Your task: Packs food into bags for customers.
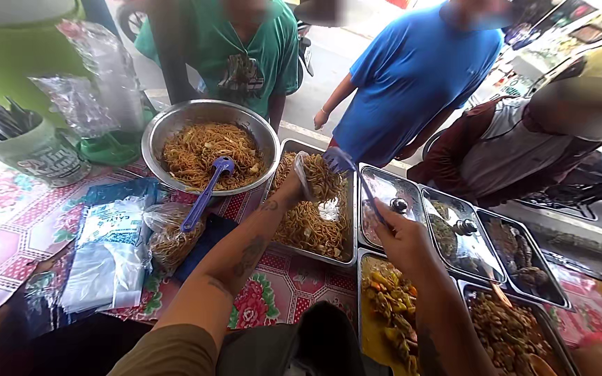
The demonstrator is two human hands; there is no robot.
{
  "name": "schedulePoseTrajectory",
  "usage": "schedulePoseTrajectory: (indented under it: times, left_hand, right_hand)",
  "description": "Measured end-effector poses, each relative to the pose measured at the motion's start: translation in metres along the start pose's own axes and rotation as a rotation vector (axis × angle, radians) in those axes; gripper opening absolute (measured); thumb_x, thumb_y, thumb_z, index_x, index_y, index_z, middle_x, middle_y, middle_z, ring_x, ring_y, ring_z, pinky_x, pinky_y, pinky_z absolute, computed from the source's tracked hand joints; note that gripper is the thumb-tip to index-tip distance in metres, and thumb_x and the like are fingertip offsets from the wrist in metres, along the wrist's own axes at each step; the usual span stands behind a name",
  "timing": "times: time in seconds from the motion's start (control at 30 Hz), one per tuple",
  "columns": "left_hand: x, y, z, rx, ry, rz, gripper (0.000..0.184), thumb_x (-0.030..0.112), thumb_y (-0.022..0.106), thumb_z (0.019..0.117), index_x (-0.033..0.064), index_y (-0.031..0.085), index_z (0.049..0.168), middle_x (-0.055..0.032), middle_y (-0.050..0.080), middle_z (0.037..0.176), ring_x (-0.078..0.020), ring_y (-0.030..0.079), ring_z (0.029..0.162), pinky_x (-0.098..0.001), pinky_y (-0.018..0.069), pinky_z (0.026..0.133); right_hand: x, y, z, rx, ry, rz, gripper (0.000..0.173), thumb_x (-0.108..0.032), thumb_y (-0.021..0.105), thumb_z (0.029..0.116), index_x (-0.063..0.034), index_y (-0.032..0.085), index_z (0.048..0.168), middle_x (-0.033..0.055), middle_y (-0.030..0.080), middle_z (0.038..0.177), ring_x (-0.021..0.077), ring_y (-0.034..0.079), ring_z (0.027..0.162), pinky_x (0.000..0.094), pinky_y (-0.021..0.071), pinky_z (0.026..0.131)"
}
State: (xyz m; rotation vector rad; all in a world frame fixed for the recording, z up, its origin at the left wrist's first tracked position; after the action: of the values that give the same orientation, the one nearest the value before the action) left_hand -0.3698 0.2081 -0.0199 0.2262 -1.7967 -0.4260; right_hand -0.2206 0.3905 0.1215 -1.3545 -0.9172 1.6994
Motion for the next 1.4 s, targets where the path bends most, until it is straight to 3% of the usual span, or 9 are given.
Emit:
schedulePoseTrajectory:
  times: [0.2,0.33,0.43,0.6,0.7,0.87,1.07,1.23,1.4]
  left_hand:
    - [-0.001,-0.003,0.007,-0.075,0.019,-0.045,0.048,0.044,0.017,0.1123,0.0154,0.043,0.141,-0.0067,0.062,0.108,-0.0155,0.062,0.091,-0.0367,0.0550,0.077]
    - [-0.003,0.007,0.012,-0.086,0.024,-0.124,0.051,0.047,0.017,0.1115,0.0145,0.049,0.134,-0.0069,0.064,0.103,-0.0174,0.064,0.086,-0.0377,0.0558,0.073]
    - [-0.005,0.020,0.010,0.000,0.000,-0.194,0.053,0.051,0.013,0.1105,0.0147,0.046,0.131,-0.0080,0.061,0.095,-0.0190,0.061,0.076,-0.0377,0.0536,0.065]
    - [-0.002,0.036,-0.005,0.043,0.165,-0.282,0.049,0.045,0.025,0.1107,0.0296,0.022,0.157,-0.0109,0.059,0.128,-0.0239,0.064,0.099,-0.0451,0.0572,0.076]
    - [0.000,0.036,-0.019,0.042,0.308,-0.251,0.057,0.022,0.046,0.1029,0.0253,0.021,0.154,-0.0085,0.057,0.128,-0.0184,0.064,0.096,-0.0402,0.0573,0.073]
    - [-0.004,0.020,-0.022,0.014,0.312,-0.096,0.059,0.034,0.036,0.1107,0.0272,0.008,0.162,-0.0172,0.054,0.136,-0.0247,0.064,0.104,-0.0470,0.0575,0.082]
    - [0.002,-0.003,-0.013,-0.050,0.529,0.400,0.087,0.016,0.068,0.0952,0.0087,0.014,0.164,-0.0197,0.067,0.126,-0.0239,0.069,0.109,-0.0469,0.0544,0.099]
    - [0.020,-0.004,-0.011,0.050,0.462,0.862,0.096,0.036,0.074,0.0930,0.0114,0.016,0.165,-0.0241,0.071,0.108,-0.0403,0.069,0.102,-0.0622,0.0519,0.093]
    - [0.043,0.006,-0.030,0.029,0.598,1.046,0.091,0.028,0.076,0.0900,0.0094,0.024,0.162,-0.0248,0.071,0.104,-0.0431,0.069,0.098,-0.0632,0.0525,0.088]
  right_hand:
    - [0.044,0.044,0.024,-0.274,0.389,0.046,0.045,-0.017,0.043,0.1109,-0.0043,0.044,0.154,0.0227,0.067,0.110,0.0294,0.066,0.080,0.0471,0.0551,0.077]
    - [0.056,0.103,0.028,-0.437,0.458,-0.064,0.044,-0.024,0.040,0.1119,-0.0011,0.051,0.148,0.0254,0.066,0.126,0.0386,0.065,0.115,0.0547,0.0481,0.101]
    - [0.040,0.104,0.034,-0.258,0.392,0.013,0.040,-0.022,0.046,0.1098,0.0005,0.061,0.139,0.0261,0.058,0.139,0.0398,0.051,0.135,0.0525,0.0363,0.115]
    - [0.014,0.124,0.042,-0.092,0.778,1.235,0.031,-0.023,0.034,0.1116,-0.0057,0.058,0.119,0.0032,0.061,0.090,0.0116,0.059,0.072,0.0284,0.0498,0.063]
    - [0.004,0.125,0.047,-0.071,0.837,1.524,0.033,-0.026,0.028,0.1106,-0.0127,0.053,0.093,-0.0005,0.053,0.071,0.0109,0.052,0.058,0.0260,0.0473,0.055]
    - [0.008,0.105,0.047,0.126,0.818,1.527,0.026,-0.016,0.032,0.1070,-0.0124,0.046,0.086,-0.0002,0.050,0.062,0.0100,0.051,0.049,0.0227,0.0475,0.048]
    - [0.021,0.076,0.072,0.270,0.735,1.327,0.014,-0.010,0.042,0.1027,-0.0116,0.045,0.089,0.0000,0.047,0.068,0.0076,0.044,0.048,0.0202,0.0433,0.046]
    - [0.020,0.061,0.091,0.220,0.631,1.342,0.010,-0.011,0.040,0.1022,-0.0101,0.045,0.093,0.0033,0.052,0.074,0.0123,0.053,0.056,0.0264,0.0501,0.055]
    - [0.018,0.058,0.093,-0.102,0.542,1.075,0.025,-0.029,0.050,0.1083,-0.0049,0.058,0.107,0.0016,0.054,0.071,0.0078,0.048,0.052,0.0219,0.0447,0.050]
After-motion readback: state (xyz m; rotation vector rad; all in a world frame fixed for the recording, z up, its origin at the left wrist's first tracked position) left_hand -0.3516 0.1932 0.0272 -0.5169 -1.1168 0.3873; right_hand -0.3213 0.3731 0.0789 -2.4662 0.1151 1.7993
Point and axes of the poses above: each hand's wrist, its own z-axis towards the middle knuckle, its own y-axis out of the palm, x = y × z, the point moved 6 cm from there along z, towards the middle knuckle
